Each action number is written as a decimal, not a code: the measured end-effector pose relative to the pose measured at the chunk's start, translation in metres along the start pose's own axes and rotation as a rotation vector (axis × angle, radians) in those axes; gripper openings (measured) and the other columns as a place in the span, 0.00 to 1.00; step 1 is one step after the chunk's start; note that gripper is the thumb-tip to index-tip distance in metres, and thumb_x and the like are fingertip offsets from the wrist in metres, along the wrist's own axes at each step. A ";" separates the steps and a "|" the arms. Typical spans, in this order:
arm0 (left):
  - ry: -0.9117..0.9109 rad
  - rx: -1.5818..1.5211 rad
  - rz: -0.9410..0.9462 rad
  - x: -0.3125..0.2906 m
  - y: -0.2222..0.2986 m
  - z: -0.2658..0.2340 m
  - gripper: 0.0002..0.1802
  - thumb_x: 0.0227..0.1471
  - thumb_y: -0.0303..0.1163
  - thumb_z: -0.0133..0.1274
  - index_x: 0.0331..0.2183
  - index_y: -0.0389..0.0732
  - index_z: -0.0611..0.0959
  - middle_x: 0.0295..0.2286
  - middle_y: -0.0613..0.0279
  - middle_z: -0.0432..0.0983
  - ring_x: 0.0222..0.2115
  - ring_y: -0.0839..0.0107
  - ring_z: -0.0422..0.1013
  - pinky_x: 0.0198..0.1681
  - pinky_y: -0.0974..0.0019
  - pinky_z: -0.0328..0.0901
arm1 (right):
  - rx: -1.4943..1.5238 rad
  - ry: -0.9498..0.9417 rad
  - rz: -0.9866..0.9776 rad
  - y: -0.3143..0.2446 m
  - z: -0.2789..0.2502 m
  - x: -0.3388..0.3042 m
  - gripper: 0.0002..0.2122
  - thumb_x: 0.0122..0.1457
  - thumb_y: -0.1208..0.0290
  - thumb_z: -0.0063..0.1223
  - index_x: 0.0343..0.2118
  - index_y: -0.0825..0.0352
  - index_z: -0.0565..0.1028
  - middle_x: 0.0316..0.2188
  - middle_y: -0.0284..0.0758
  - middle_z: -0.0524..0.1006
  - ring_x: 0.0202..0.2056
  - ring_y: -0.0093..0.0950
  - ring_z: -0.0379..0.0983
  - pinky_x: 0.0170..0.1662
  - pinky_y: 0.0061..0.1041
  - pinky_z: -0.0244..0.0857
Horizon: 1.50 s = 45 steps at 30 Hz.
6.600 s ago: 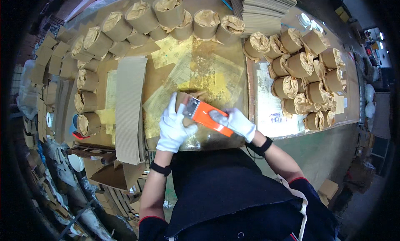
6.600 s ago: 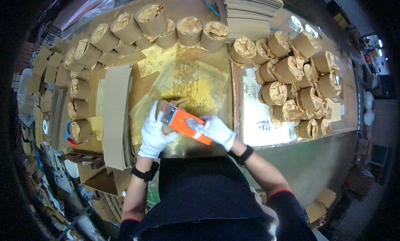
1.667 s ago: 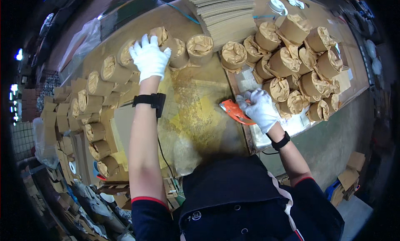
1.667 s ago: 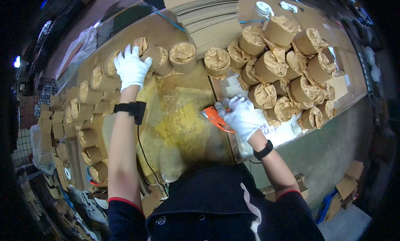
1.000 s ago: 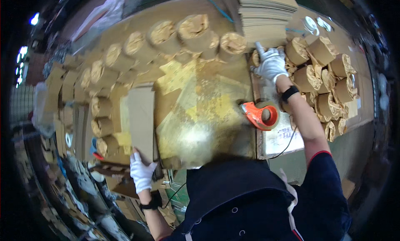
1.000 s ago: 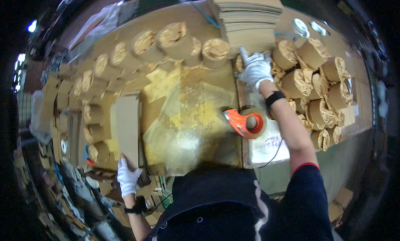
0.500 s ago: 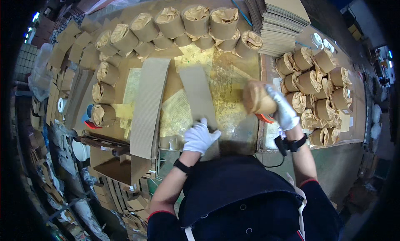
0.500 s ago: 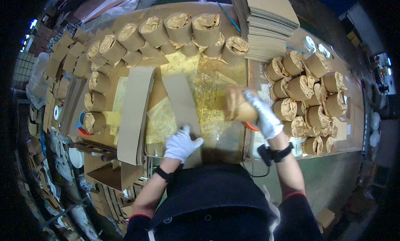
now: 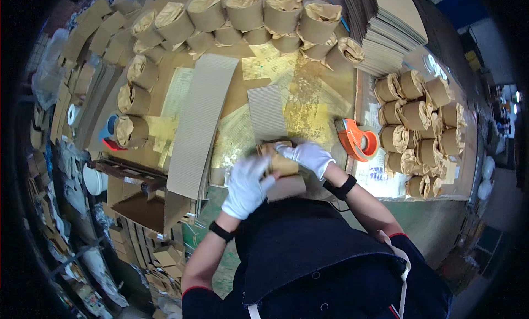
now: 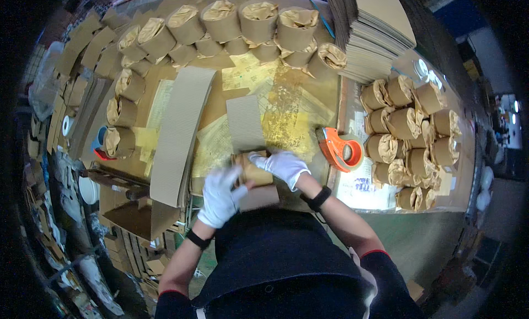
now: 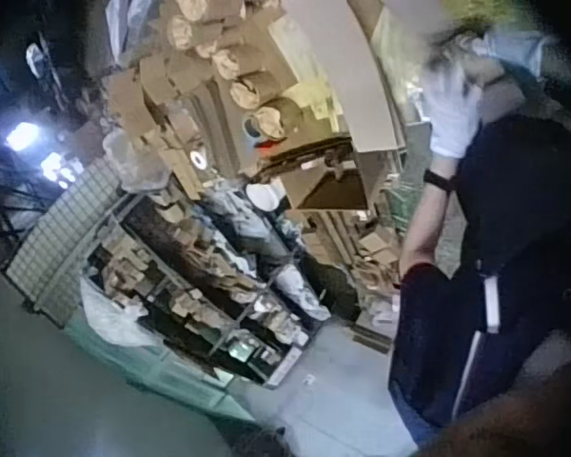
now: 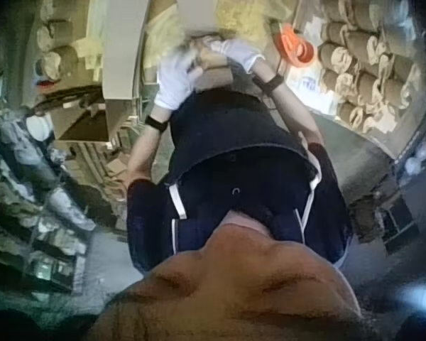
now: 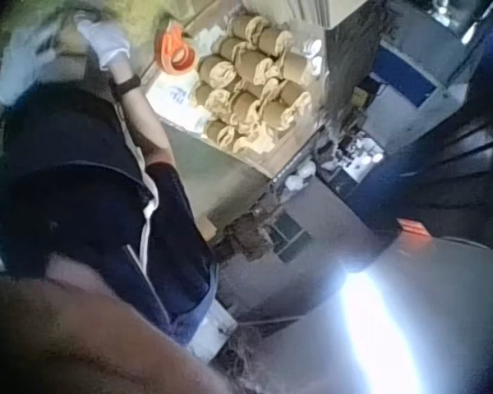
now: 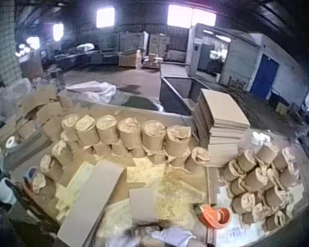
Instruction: Wrapping and taping products with protective cardboard and adhesive tape.
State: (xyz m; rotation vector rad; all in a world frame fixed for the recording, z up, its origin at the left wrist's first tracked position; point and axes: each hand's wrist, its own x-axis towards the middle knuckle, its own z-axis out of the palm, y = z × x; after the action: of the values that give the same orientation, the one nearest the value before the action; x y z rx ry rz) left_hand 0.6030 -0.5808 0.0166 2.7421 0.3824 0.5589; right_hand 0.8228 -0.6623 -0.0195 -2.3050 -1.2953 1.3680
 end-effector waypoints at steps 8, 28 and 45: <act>0.407 -1.387 -1.020 0.047 -0.036 0.095 0.18 0.56 0.23 0.53 0.49 0.35 0.78 0.54 0.61 0.66 0.46 0.74 0.69 0.51 0.71 0.64 | 0.676 0.343 -0.134 0.014 -0.011 0.081 0.39 0.57 0.39 0.51 0.63 0.66 0.62 0.55 0.47 0.72 0.57 0.35 0.69 0.58 0.31 0.62; -0.022 -0.001 -0.480 0.037 0.000 0.047 0.54 0.33 0.52 0.66 0.61 0.44 0.66 0.50 0.45 0.71 0.34 0.52 0.73 0.40 0.54 0.69 | 0.244 0.284 -0.023 -0.042 -0.038 -0.014 0.30 0.56 0.40 0.50 0.43 0.69 0.78 0.38 0.51 0.79 0.44 0.47 0.76 0.50 0.36 0.67; -0.176 -0.111 -0.530 0.056 0.038 0.055 0.56 0.33 0.46 0.67 0.63 0.45 0.61 0.48 0.45 0.69 0.44 0.45 0.69 0.47 0.50 0.68 | -0.729 0.589 0.419 0.112 -0.046 -0.103 0.32 0.53 0.32 0.46 0.26 0.66 0.77 0.19 0.40 0.75 0.26 0.39 0.74 0.35 0.36 0.67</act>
State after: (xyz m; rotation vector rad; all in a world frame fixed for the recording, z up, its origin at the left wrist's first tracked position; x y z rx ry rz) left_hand 0.6830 -0.6119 0.0010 2.4119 0.9571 0.1900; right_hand 0.9037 -0.7944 0.0131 -3.2332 -1.2681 0.1645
